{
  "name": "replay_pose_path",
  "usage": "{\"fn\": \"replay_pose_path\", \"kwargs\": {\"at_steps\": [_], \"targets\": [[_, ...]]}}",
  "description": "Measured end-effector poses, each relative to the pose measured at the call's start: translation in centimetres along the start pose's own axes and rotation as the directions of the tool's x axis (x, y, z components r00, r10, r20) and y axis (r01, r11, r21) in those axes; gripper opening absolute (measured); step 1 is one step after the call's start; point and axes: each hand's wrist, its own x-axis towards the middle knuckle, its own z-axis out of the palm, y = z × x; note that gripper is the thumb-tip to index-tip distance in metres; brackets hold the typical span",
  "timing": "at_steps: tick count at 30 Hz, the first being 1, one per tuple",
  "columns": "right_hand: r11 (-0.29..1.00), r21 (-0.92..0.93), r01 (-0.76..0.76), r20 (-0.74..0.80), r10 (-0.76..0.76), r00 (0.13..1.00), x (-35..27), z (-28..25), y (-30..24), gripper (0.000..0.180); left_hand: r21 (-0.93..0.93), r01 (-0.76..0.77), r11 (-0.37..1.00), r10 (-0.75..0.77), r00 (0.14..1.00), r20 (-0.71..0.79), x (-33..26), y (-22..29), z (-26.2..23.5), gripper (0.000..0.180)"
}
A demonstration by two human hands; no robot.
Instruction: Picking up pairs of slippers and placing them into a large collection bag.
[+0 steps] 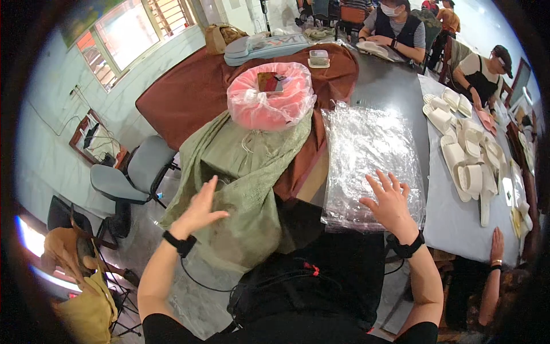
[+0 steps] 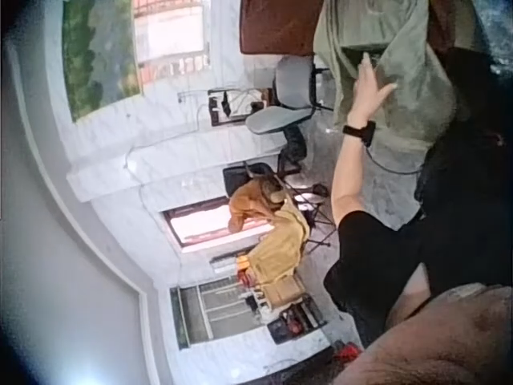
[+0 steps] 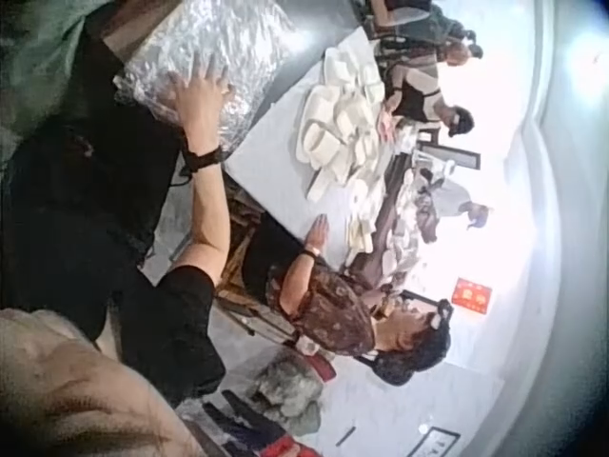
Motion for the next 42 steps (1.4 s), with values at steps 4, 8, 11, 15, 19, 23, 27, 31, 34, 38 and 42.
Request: {"fn": "replay_pose_path", "kwargs": {"at_steps": [4,8,11,15,19,23,27,31,34,38,42], "targets": [[1.0,0.007,0.023,-0.021,-0.023,1.0,-0.6,0.5,-0.6,0.065,-0.171,-0.116,0.978,0.153,0.964,0.219,0.6,3.1,6.8,0.08],[0.998,-0.017,0.068,-0.04,-0.068,0.997,-1.3,1.4,-0.3,0.065,-0.367,-0.095,0.925,0.279,0.826,0.49,-1.7,9.8,11.7,0.057],[0.997,0.015,0.071,-0.01,-0.07,0.997,-1.3,1.0,-0.9,0.066,-0.514,-0.24,0.823,0.416,0.871,0.26,-1.7,10.3,13.3,0.062],[0.999,-0.012,0.038,-0.017,-0.038,0.999,-1.8,0.2,0.3,0.071,-0.361,-0.275,0.891,0.431,0.76,0.486,0.4,12.7,9.3,0.063],[0.997,-0.015,0.077,0.209,-0.072,0.975,-0.9,2.0,-0.4,0.075,-0.196,-0.471,0.86,0.508,0.826,0.244,1.3,13.2,6.1,0.029],[0.991,0.038,0.127,0.189,-0.132,0.973,-1.5,4.4,0.6,0.074,-0.402,-0.506,0.763,0.577,0.813,0.072,5.4,19.8,3.3,0.042],[0.951,0.284,0.125,0.094,-0.158,0.983,-2.0,4.5,2.1,0.067,-0.214,-0.693,0.688,0.69,0.716,-0.102,9.9,24.3,5.8,0.057],[0.895,0.353,0.274,-0.379,-0.131,0.916,-2.3,0.9,8.4,0.051,-0.086,-0.697,0.712,0.701,0.713,0.022,12.4,25.3,9.2,0.069],[0.898,0.44,0.023,-0.436,0.191,0.879,-2.0,-3.5,16.2,0.042,-0.041,-0.684,0.728,0.685,0.729,0.003,13.6,25.3,10.5,0.07],[0.948,0.204,-0.245,-0.596,0.319,0.737,-1.5,-8.0,29.4,0.044,-0.062,-0.67,0.74,0.668,0.743,-0.049,15.0,26.2,12.4,0.068],[0.845,0.233,-0.481,-0.481,0.53,0.698,1.4,-11.2,37.9,0.048,-0.123,-0.635,0.763,0.619,0.772,-0.145,13.9,27.0,13.0,0.058]]}}
